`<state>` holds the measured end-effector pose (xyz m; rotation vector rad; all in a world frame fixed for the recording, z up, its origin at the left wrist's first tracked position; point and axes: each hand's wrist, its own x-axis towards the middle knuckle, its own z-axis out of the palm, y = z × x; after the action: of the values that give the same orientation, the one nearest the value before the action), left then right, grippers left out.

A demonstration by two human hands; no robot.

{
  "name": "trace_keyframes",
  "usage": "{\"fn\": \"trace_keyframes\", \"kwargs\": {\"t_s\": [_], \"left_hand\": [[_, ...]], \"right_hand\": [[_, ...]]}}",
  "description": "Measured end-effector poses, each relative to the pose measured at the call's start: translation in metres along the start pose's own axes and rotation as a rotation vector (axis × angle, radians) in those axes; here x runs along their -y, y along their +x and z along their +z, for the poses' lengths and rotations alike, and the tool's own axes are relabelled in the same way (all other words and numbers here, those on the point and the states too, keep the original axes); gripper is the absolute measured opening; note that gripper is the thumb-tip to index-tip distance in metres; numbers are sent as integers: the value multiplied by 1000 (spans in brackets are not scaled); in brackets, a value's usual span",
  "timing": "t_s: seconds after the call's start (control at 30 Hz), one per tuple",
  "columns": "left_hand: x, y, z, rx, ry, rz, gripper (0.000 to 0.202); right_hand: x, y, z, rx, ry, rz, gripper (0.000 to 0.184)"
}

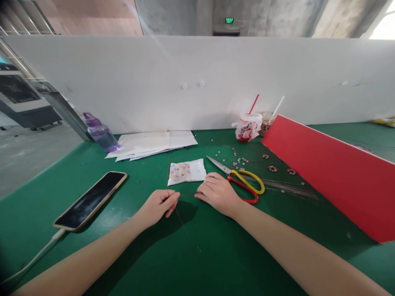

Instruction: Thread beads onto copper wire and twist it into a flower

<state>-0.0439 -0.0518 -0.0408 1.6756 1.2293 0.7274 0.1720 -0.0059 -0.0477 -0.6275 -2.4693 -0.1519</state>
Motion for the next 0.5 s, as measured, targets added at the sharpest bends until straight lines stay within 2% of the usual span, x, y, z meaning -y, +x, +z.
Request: {"fn": "trace_keyframes", "kwargs": {"t_s": [0.5], "left_hand": [[2,2,0,-4,17,17,40]], "right_hand": [[0,-3,3,-21,-29,-25,13]]}}
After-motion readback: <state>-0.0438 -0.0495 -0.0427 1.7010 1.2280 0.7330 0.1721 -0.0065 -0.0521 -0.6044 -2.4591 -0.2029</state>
